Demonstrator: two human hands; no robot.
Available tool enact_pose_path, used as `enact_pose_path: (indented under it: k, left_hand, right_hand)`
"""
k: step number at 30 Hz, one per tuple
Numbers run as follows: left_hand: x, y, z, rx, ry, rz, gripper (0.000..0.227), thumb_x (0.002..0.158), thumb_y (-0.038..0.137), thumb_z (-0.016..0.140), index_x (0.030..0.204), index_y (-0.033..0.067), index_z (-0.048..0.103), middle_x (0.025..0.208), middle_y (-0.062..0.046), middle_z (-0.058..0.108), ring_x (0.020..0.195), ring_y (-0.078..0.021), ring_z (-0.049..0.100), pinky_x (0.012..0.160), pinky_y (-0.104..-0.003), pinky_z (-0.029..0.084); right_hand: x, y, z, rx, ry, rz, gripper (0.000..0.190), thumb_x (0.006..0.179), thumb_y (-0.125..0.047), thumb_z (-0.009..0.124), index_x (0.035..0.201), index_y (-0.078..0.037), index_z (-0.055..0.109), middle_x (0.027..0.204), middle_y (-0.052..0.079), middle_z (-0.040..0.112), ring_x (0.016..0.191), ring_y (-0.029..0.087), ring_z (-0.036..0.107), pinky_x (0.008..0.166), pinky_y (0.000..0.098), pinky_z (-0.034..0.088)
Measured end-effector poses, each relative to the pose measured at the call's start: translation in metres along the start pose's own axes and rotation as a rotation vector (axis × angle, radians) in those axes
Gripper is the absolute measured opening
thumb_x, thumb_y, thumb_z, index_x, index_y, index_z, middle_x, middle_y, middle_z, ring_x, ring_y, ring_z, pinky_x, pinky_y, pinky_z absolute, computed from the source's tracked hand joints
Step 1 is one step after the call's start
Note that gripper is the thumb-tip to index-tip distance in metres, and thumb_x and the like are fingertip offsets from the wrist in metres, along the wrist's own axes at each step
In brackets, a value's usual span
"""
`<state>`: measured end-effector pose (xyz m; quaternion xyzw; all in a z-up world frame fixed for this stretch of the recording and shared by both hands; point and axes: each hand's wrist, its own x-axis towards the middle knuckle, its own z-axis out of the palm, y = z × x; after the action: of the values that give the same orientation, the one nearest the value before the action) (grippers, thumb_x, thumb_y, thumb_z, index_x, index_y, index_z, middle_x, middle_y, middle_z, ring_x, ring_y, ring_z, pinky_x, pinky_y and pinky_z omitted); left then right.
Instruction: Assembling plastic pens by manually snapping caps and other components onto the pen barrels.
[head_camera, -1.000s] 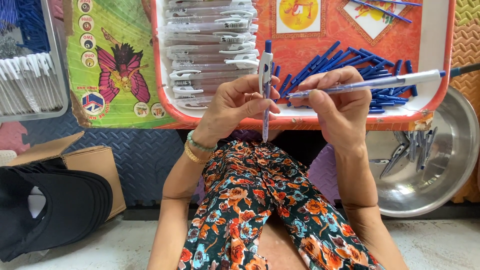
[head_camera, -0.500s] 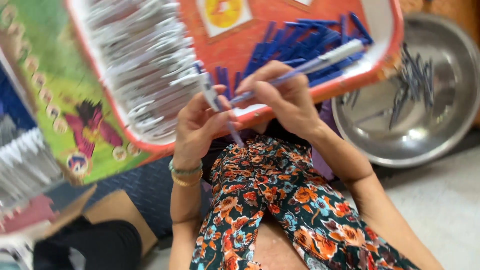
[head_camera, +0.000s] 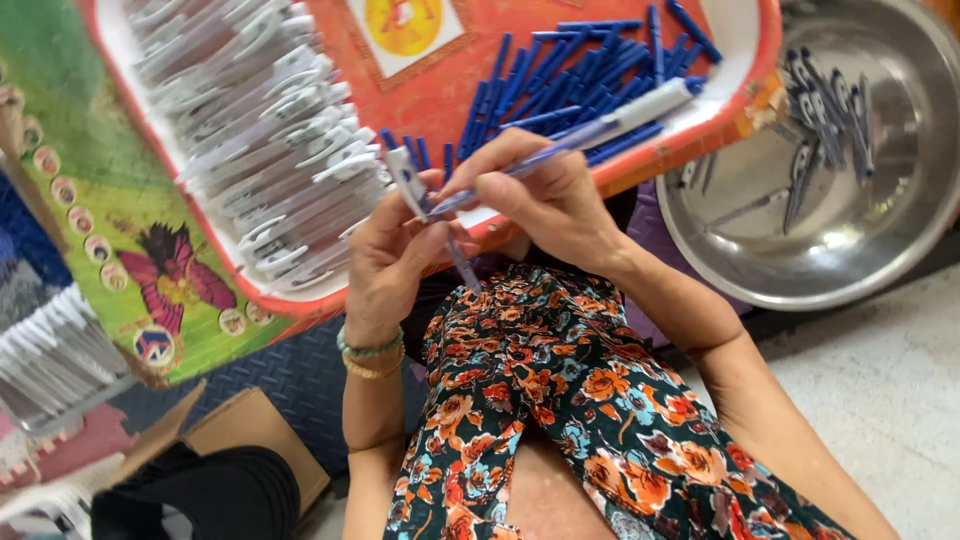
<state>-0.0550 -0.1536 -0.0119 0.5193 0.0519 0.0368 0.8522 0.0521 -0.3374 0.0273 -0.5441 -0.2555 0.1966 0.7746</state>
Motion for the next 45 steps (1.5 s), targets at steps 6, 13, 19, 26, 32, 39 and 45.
enact_pose_path:
  k: [6, 13, 19, 26, 32, 39, 45]
  left_hand:
    - [0.004, 0.005, 0.003, -0.045, -0.038, -0.029, 0.052, 0.110, 0.005, 0.069, 0.159, 0.0000, 0.055, 0.128, -0.018, 0.075, 0.110, -0.0299, 0.079, 0.093, -0.056, 0.073]
    - [0.006, 0.001, 0.001, -0.079, -0.093, -0.006, 0.051, 0.111, 0.005, 0.070, 0.159, 0.0014, 0.057, 0.139, -0.021, 0.074, 0.116, -0.0307, 0.080, 0.098, -0.054, 0.072]
    - [0.005, 0.001, 0.001, -0.086, -0.069, -0.021, 0.049, 0.108, 0.002, 0.073, 0.155, -0.0018, 0.060, 0.126, -0.021, 0.078, 0.111, -0.0284, 0.082, 0.096, -0.049, 0.072]
    - [0.004, 0.004, 0.000, -0.081, -0.048, -0.037, 0.046, 0.108, 0.004, 0.074, 0.152, -0.0024, 0.063, 0.124, -0.020, 0.079, 0.110, -0.0277, 0.082, 0.095, -0.048, 0.072]
    - [0.005, 0.004, 0.001, -0.112, -0.033, -0.047, 0.047, 0.106, 0.002, 0.076, 0.150, -0.0049, 0.063, 0.118, -0.019, 0.079, 0.108, -0.0286, 0.082, 0.094, -0.048, 0.072]
    - [0.003, 0.007, 0.004, -0.133, -0.031, -0.051, 0.045, 0.106, 0.004, 0.077, 0.148, -0.0058, 0.064, 0.118, -0.019, 0.078, 0.108, -0.0291, 0.082, 0.094, -0.049, 0.072]
    - [0.002, 0.006, 0.005, -0.139, -0.001, -0.040, 0.043, 0.105, 0.003, 0.078, 0.145, -0.0069, 0.066, 0.114, -0.017, 0.078, 0.106, -0.0276, 0.083, 0.092, -0.047, 0.073]
  right_hand:
    - [0.000, -0.007, -0.002, -0.155, 0.006, 0.058, 0.029, 0.113, -0.025, 0.066, 0.119, 0.001, 0.077, 0.106, 0.014, 0.075, 0.094, 0.012, 0.069, 0.084, 0.0281, 0.062]
    - [0.000, 0.007, -0.004, -0.256, 0.009, -0.095, 0.021, 0.111, -0.013, 0.073, 0.114, 0.008, 0.069, 0.113, 0.025, 0.079, 0.102, 0.024, 0.077, 0.088, 0.0371, 0.065]
    - [0.000, 0.007, 0.002, -0.272, 0.028, -0.245, 0.018, 0.109, -0.008, 0.075, 0.108, 0.008, 0.068, 0.108, 0.029, 0.080, 0.098, 0.028, 0.079, 0.086, 0.0365, 0.064]
    - [-0.003, 0.009, 0.004, -0.285, 0.021, -0.222, 0.017, 0.103, 0.004, 0.082, 0.108, 0.008, 0.066, 0.108, 0.030, 0.080, 0.101, 0.028, 0.079, 0.086, 0.0378, 0.064]
    - [-0.002, 0.007, 0.011, -0.312, 0.050, -0.274, 0.021, 0.100, 0.009, 0.086, 0.104, 0.006, 0.066, 0.107, 0.029, 0.081, 0.095, 0.023, 0.078, 0.083, 0.0341, 0.062]
    - [-0.002, 0.012, 0.012, -0.338, 0.063, -0.323, 0.022, 0.098, 0.009, 0.088, 0.102, 0.005, 0.066, 0.106, 0.029, 0.082, 0.092, 0.025, 0.079, 0.079, 0.0350, 0.063]
    - [-0.002, 0.016, 0.011, -0.357, 0.065, -0.359, 0.023, 0.097, 0.011, 0.089, 0.101, 0.004, 0.067, 0.104, 0.029, 0.082, 0.089, 0.029, 0.081, 0.076, 0.0359, 0.063]
